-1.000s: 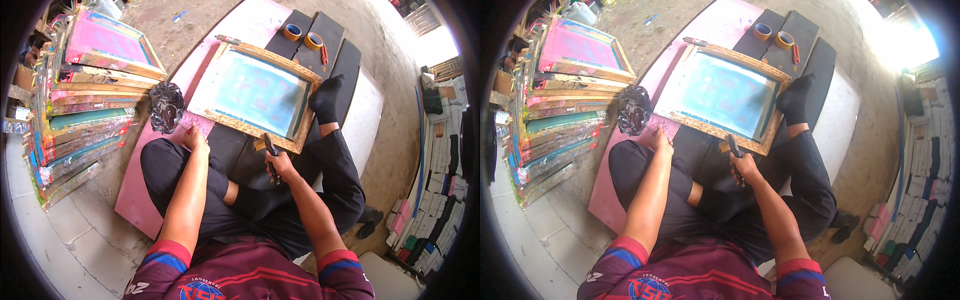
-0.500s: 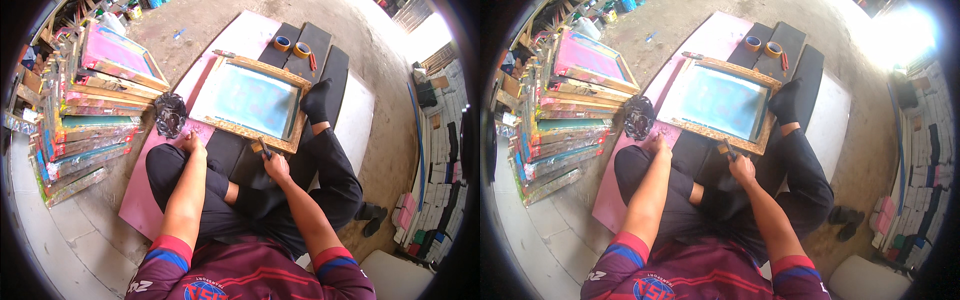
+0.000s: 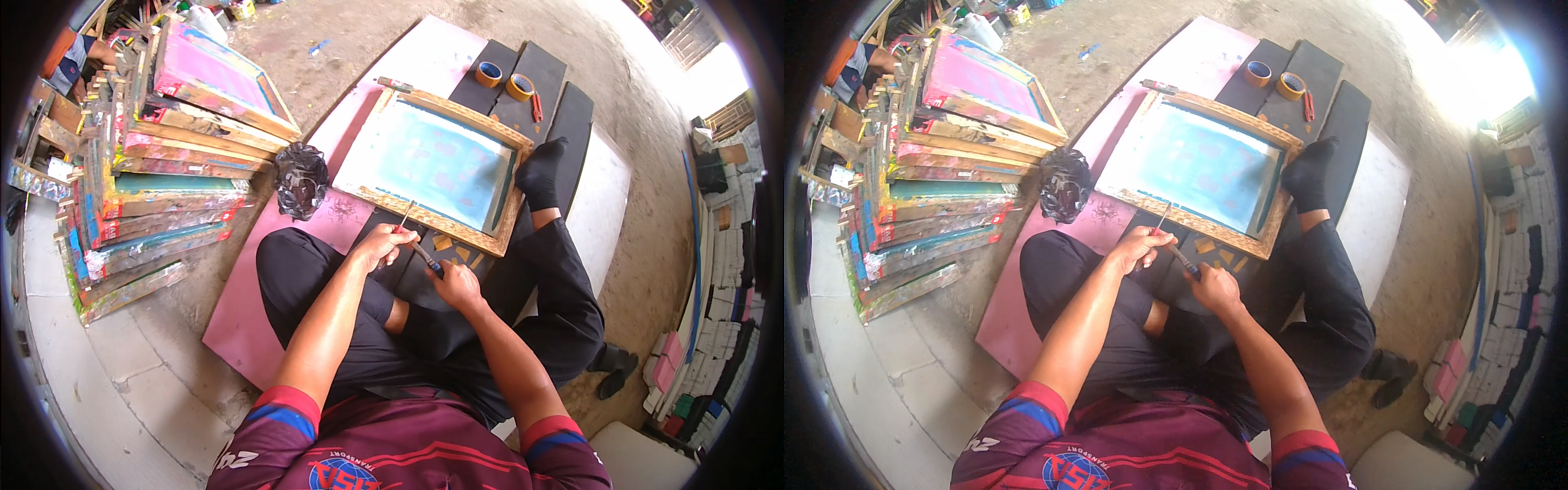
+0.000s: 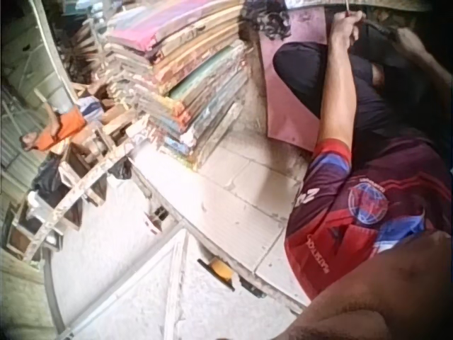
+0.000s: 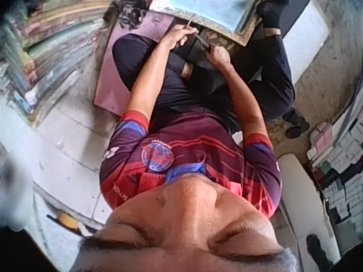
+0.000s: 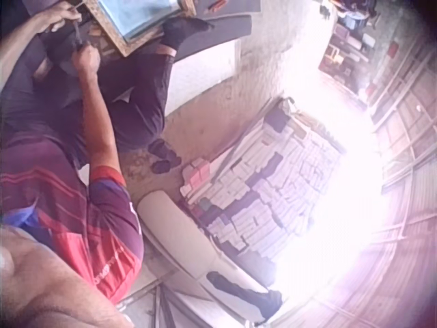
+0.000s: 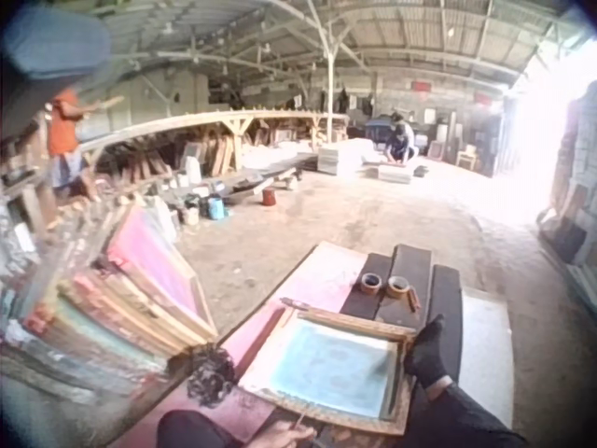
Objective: The person sits on the floor and uses pliers to pull nails from the edge of a wooden frame. They repeatedly grip and extract nails along the frame's perimeter.
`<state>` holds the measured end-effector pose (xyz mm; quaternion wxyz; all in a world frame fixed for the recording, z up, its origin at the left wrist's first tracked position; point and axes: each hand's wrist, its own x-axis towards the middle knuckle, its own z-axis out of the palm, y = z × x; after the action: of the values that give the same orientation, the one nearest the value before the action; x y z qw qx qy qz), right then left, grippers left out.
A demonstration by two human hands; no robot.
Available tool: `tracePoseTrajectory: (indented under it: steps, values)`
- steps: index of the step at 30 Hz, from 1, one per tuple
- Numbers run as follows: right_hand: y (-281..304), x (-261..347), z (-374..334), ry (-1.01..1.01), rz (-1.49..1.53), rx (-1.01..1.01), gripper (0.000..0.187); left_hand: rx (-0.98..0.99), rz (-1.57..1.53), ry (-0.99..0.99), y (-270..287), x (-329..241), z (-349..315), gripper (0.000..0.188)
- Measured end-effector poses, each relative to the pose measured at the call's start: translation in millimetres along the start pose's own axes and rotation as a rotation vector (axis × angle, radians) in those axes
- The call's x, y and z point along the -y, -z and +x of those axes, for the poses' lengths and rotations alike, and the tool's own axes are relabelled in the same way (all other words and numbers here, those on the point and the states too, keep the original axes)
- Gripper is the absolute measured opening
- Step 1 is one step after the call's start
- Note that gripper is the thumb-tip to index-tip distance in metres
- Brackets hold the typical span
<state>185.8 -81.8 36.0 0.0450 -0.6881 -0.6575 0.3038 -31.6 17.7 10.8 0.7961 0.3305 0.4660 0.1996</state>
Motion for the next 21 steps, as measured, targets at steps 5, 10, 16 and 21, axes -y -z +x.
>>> tracePoseTrajectory:
  steps: [5, 10, 16, 21]
  values:
    - [4, -3, 3, 0.042, 0.060, 0.108, 0.047, 0.008, -0.031, 0.021, 5, 7, 7, 0.018]
    - [-8, -28, 15, -0.108, 0.519, 0.472, 0.050, -0.180, -0.014, -0.006, 2, 12, 18, 0.024]
    - [17, -55, 17, -0.380, 0.966, 0.562, 0.054, -0.733, -0.222, -0.108, 31, 14, 32, 0.026]
    - [39, -73, 27, -0.439, 1.029, 0.574, 0.050, -0.928, -0.543, -0.119, 59, 7, 37, 0.023]
